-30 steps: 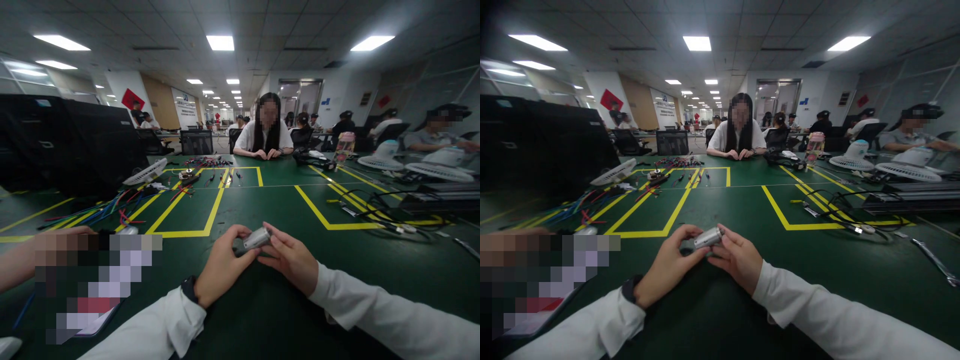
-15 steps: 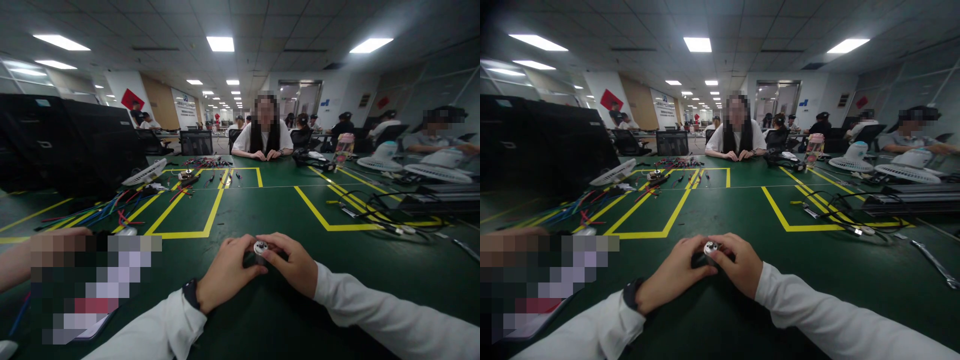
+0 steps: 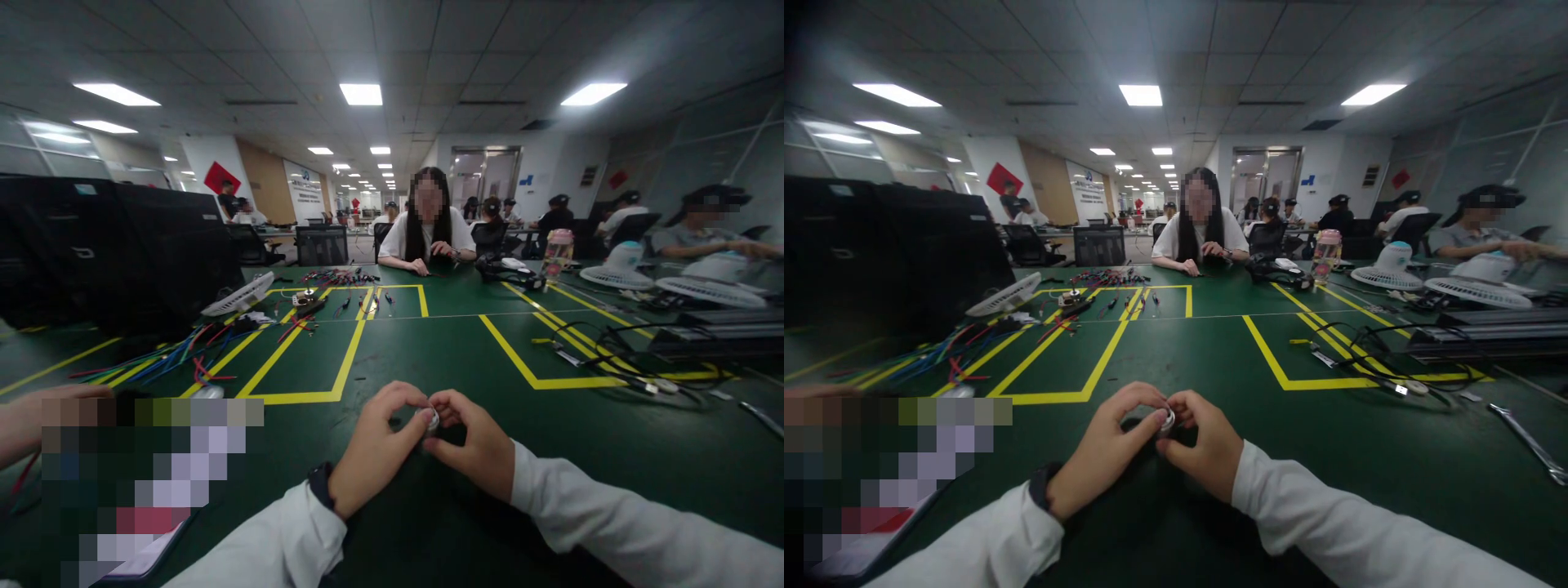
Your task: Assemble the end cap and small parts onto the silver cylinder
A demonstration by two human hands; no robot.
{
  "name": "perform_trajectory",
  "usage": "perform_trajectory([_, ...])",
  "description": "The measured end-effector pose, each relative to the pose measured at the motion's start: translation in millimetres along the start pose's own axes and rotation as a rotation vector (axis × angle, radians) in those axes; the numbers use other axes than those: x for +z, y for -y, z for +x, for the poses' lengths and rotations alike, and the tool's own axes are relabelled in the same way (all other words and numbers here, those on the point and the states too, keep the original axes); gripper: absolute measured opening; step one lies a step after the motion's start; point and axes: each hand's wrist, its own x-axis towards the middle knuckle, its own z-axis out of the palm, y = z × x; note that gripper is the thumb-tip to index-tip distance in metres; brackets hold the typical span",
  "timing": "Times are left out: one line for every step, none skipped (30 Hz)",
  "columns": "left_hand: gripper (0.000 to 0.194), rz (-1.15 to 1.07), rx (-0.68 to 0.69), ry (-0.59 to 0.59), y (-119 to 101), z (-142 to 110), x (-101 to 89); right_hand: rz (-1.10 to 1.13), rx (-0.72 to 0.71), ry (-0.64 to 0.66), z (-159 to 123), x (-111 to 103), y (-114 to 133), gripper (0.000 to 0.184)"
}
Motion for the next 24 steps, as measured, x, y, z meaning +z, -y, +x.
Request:
perform_trajectory([0.014, -0.005, -0.002, -0.015, -1, 1, -0.9, -0.010, -0.008, -0.003, 0, 0, -1, 0.036])
perform_trajectory([0.015, -0.005, -0.008, -0.036, -1, 2, -2.9, -0.020, -0.013, -0.004, -1, -1, -1, 0.035])
perform_trajectory([0.016, 0.001, -0.020, -0.058, -1, 3, -5.7, -0.028, -0.017, -0.007, -1, -2, -2, 0.034])
perform_trajectory([0.017, 0.011, -0.035, -0.071, 0, 3, -9.2, -0.036, -0.018, -0.008, -1, -3, -3, 0.034])
perform_trajectory([0.018, 0.022, -0.047, -0.074, 2, 3, -13.0, -0.043, -0.015, -0.007, -2, -5, -3, 0.033])
perform_trajectory([0.018, 0.038, -0.057, -0.051, 4, 2, -16.5, -0.048, -0.011, -0.006, -3, -7, -3, 0.033])
perform_trajectory([0.019, 0.058, -0.065, -0.003, 8, 0, -19.5, -0.051, -0.006, -0.002, -4, -10, -4, 0.033])
perform_trajectory([0.019, 0.088, -0.077, 0.050, 12, -2, -21.7, -0.052, -0.002, 0.003, -5, -12, -4, 0.033])
perform_trajectory([0.017, 0.137, -0.079, 0.101, 16, -4, -23.0, -0.050, 0.003, 0.008, -5, -14, -4, 0.033])
perform_trajectory([0.014, 0.204, -0.072, 0.156, 20, -6, -23.6, -0.047, 0.006, 0.011, -6, -16, -3, 0.033])
perform_trajectory([0.013, 0.265, -0.070, 0.218, 23, -8, -23.5, -0.044, 0.008, 0.014, -7, -18, -3, 0.033])
perform_trajectory([0.013, 0.311, -0.066, 0.247, 26, -10, -23.0, -0.042, 0.008, 0.016, -8, -19, -2, 0.033])
perform_trajectory([0.013, 0.348, -0.062, 0.270, 27, -12, -22.5, -0.041, 0.009, 0.020, -8, -20, -1, 0.033])
perform_trajectory([0.014, 0.372, -0.059, 0.282, 27, -12, -22.0, -0.040, 0.011, 0.022, -9, -20, 0, 0.033])
perform_trajectory([0.015, 0.388, -0.057, 0.288, 27, -13, -21.7, -0.038, 0.012, 0.025, -9, -20, 1, 0.033])
perform_trajectory([0.016, 0.399, -0.055, 0.294, 26, -13, -21.6, -0.034, 0.013, 0.031, -9, -20, 1, 0.033])
perform_trajectory([0.018, 0.407, -0.054, 0.302, 24, -12, -21.9, -0.030, 0.013, 0.035, -10, -20, 2, 0.032])
perform_trajectory([0.020, 0.412, -0.054, 0.308, 22, -12, -22.3, -0.027, 0.010, 0.036, -10, -20, 1, 0.032])
perform_trajectory([0.022, 0.411, -0.056, 0.312, 21, -11, -22.8, -0.026, 0.006, 0.035, -11, -19, 0, 0.033])
perform_trajectory([0.025, 0.404, -0.058, 0.311, 20, -11, -23.3, -0.029, 0.002, 0.030, -11, -19, -1, 0.036])
perform_trajectory([0.027, 0.390, -0.062, 0.304, 19, -11, -23.8, -0.034, -0.002, 0.023, -11, -18, -3, 0.042])
perform_trajectory([0.029, 0.371, -0.067, 0.294, 19, -11, -24.1, -0.043, -0.004, 0.016, -11, -18, -4, 0.047])
perform_trajectory([0.030, 0.351, -0.071, 0.284, 19, -11, -24.3, -0.052, -0.005, 0.019, -11, -17, -5, 0.051])
perform_trajectory([0.030, 0.335, -0.075, 0.275, 19, -11, -24.4, -0.061, -0.005, 0.032, -11, -17, -5, 0.051])
